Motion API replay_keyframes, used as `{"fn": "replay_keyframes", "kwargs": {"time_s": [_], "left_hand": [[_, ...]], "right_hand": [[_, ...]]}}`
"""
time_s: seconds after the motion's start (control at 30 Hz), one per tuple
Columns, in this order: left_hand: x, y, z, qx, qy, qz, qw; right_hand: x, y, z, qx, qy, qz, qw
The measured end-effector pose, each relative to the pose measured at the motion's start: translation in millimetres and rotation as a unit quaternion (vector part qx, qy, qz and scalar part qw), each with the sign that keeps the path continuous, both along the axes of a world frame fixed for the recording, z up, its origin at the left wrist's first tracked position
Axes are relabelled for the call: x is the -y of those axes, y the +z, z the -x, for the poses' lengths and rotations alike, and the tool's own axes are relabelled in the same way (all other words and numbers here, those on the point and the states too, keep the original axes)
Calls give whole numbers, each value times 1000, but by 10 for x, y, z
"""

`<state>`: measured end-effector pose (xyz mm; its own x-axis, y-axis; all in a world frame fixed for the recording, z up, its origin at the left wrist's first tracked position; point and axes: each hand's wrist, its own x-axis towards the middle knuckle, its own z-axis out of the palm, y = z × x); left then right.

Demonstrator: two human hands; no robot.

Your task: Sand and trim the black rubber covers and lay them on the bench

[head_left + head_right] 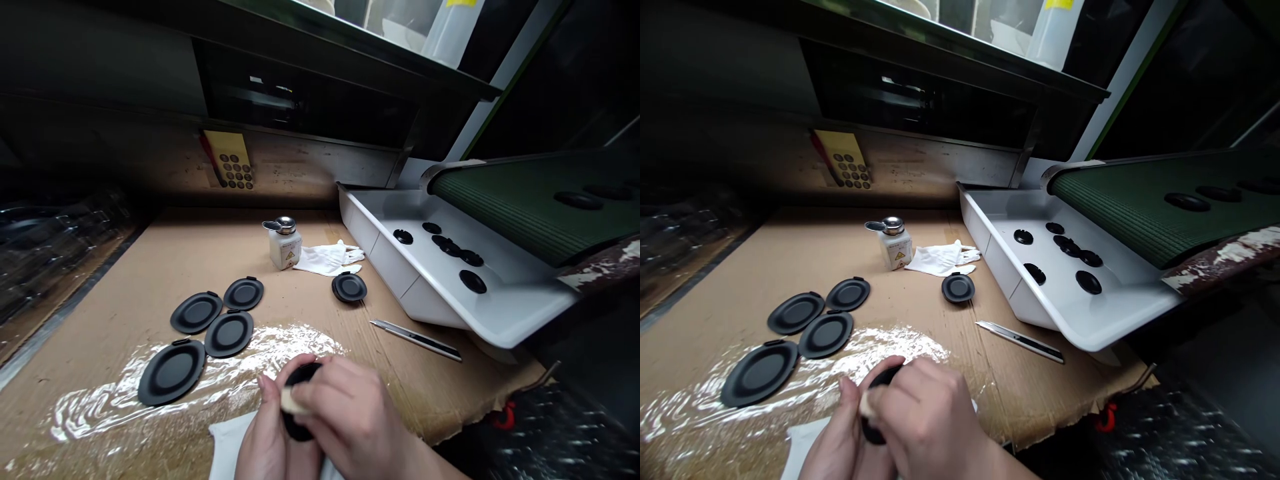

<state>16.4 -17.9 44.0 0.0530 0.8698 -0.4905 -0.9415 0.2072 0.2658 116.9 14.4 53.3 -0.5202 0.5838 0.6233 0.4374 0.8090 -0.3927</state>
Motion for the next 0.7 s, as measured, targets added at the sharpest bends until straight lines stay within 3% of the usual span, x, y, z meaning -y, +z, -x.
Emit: {"fn": "replay_keyframes", "kwargs": {"time_s": [0.1,0.17,0.27,0.33,0.53,0.7], "left_hand": [[11,27,-1,-13,-19,28,999],[4,32,-5,-15,-16,32,999],[-14,34,-14,-20,-2,32,999],[-20,49,-26,-32,4,34,999],[-2,138,-58,-81,-2,-4,997],[3,134,-58,-111,-15,16,994]], "right_hand": [[32,36,-167,41,65,-29,997],[12,74,-301,57,61,-4,996],[-30,103,-401,22,-28,93,995],[-26,78,-351,-11,-87,120,989],[120,-85,-18,-57,-84,24,995],[146,-44,-170,24,-24,-36,999]]}}
